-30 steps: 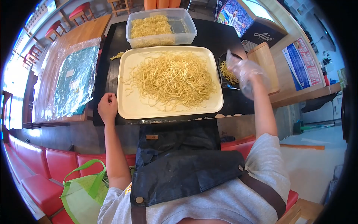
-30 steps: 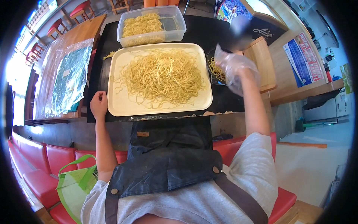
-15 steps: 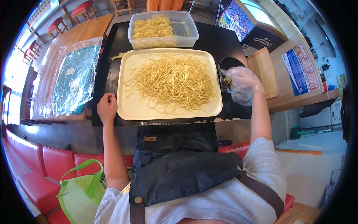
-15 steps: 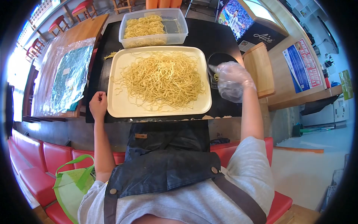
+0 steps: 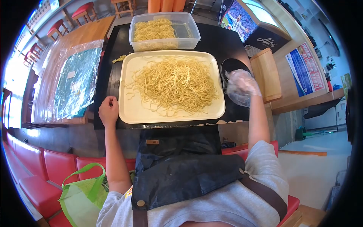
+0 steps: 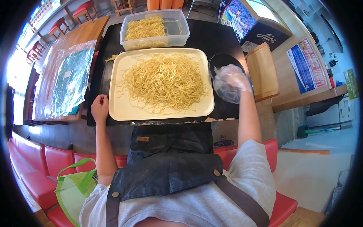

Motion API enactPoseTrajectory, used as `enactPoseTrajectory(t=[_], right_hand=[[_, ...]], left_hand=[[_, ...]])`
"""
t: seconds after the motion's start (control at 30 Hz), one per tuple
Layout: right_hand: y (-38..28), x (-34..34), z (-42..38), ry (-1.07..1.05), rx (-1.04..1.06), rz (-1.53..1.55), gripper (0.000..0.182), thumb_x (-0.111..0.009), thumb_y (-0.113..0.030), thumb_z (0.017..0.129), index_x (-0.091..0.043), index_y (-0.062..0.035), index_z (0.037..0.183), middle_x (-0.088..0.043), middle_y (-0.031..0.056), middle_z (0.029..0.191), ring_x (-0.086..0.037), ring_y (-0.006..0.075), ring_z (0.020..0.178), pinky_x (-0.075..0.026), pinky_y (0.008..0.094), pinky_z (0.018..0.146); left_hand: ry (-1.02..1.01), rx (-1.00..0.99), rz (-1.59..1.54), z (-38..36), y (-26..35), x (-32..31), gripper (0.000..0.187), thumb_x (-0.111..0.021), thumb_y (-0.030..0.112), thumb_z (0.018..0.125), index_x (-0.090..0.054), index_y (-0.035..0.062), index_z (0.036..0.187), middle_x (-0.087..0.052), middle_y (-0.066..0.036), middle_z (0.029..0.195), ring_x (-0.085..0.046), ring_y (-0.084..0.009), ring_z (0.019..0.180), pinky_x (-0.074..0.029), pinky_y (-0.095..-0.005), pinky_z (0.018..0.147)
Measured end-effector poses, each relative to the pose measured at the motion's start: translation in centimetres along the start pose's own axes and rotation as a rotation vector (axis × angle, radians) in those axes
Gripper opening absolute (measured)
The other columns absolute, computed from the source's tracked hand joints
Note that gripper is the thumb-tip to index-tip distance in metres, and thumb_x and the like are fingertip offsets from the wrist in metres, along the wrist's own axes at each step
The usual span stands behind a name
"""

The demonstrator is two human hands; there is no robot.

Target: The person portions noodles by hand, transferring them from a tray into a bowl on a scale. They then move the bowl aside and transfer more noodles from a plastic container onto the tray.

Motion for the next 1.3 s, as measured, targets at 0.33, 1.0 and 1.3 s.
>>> enactPoseTrajectory(t=[0.33,1.0,1.3], right_hand=[[-4.7,0.4,0.5,0.019,-0.052,-0.452,0.028,-0.063,-0.033,0.081,-0.067,-0.0065,0.091,-0.067,0.0157,0.095,-0.063,0.0334,0.092,-0.05,0.0398,0.081],[-10.5,2.1,19.3,-0.05,-0.031,1.071,0.034,-0.061,-0.036,0.081,-0.065,-0.0077,0.1,-0.061,0.008,0.099,-0.058,0.0166,0.094,-0.048,0.0334,0.084],[-12.7,-11.6,29.9,-0.394,0.293,-0.212,0.043,-0.064,-0.042,0.081,-0.065,-0.0099,0.11,-0.065,0.0129,0.104,-0.06,0.0248,0.098,-0.048,0.0387,0.081]], left_hand=[[-0.008,0.013,0.003,0.0,-0.4,-0.2,0.013,-0.06,0.019,0.082,-0.066,0.0073,0.083,-0.064,-0.007,0.07,-0.062,-0.0198,0.061,-0.047,-0.0317,0.059],[-0.023,0.076,-0.013,0.0,0.0,0.1,0.01,-0.061,0.015,0.081,-0.064,0.0054,0.08,-0.06,-0.007,0.067,-0.059,-0.0206,0.058,-0.044,-0.0316,0.054],[0.009,0.049,-0.047,0.1,0.4,0.6,0.007,-0.062,0.012,0.081,-0.064,0.005,0.08,-0.059,-0.007,0.066,-0.057,-0.0194,0.055,-0.043,-0.0305,0.052]])
Point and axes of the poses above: each hand's wrist, its own z-axis towards the middle knuckle, its own x-axis out of the back of the hand, y = z × x, the point moved 10 cm from there along z, towards the middle knuckle
